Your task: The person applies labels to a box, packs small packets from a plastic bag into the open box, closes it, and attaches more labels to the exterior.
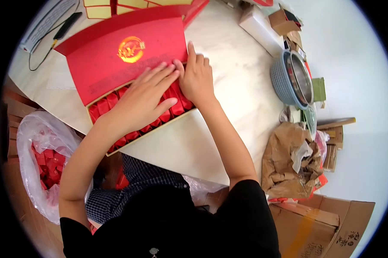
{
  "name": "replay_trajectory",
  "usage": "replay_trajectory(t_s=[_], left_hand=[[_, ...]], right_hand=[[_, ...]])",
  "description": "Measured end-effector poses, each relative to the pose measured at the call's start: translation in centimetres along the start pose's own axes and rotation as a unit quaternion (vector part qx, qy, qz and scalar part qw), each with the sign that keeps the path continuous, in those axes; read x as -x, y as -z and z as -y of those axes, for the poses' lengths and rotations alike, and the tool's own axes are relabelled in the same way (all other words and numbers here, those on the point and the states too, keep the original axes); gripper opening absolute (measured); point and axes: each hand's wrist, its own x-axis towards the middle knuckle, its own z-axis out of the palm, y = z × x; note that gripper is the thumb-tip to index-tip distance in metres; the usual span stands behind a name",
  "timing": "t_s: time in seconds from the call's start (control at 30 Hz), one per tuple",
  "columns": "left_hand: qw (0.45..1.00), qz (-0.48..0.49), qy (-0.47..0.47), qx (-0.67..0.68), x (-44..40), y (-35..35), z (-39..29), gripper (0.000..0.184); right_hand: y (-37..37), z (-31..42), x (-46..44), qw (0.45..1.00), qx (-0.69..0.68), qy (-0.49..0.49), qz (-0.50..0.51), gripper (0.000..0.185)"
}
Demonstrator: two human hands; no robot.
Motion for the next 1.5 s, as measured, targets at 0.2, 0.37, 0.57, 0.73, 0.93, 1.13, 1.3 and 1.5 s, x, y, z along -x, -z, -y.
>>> replay_trajectory(t_s=[0.2, 0.37, 0.57, 0.73, 0.93, 1.13, 1.3, 1.5], left_hand=[[0.981, 0.024, -0.014, -0.190, 1.7, -1.4, -0.2, 0.068], [0.987, -0.021, -0.035, -0.154, 1.8, -1.7, 0.9, 0.060], [0.988, 0.001, -0.025, -0.149, 1.7, -1.1, 0.7, 0.056], [0.991, -0.016, -0.050, -0.127, 1.9, -1.3, 1.3, 0.054], [0.983, -0.109, -0.045, 0.139, 2.4, 2.1, 0.3, 0.039], [0.899, -0.348, 0.087, 0.252, 8.5, 6.8, 2.3, 0.031], [0.867, -0.407, 0.179, 0.225, 13.4, 6.2, 3.5, 0.031], [0.861, -0.387, 0.206, 0.258, 14.3, 3.4, 2.9, 0.041]], right_hand=[[2.1, 0.7, 0.6, 0.992, -0.067, 0.042, -0.096, 0.043], [9.1, 1.3, 9.5, 0.993, -0.115, -0.009, -0.041, 0.051], [12.1, 5.7, 24.4, 0.967, -0.021, -0.078, 0.243, 0.086], [11.3, 6.2, 26.1, 0.981, -0.145, -0.072, 0.109, 0.043], [13.7, 5.9, 14.0, 0.867, -0.348, -0.277, -0.225, 0.035], [7.9, 11.0, 8.8, 0.989, -0.093, 0.104, -0.056, 0.059], [4.5, 14.3, 8.9, 0.979, -0.106, 0.156, 0.069, 0.058], [4.7, 15.7, 9.0, 0.970, -0.145, 0.171, 0.089, 0.065]])
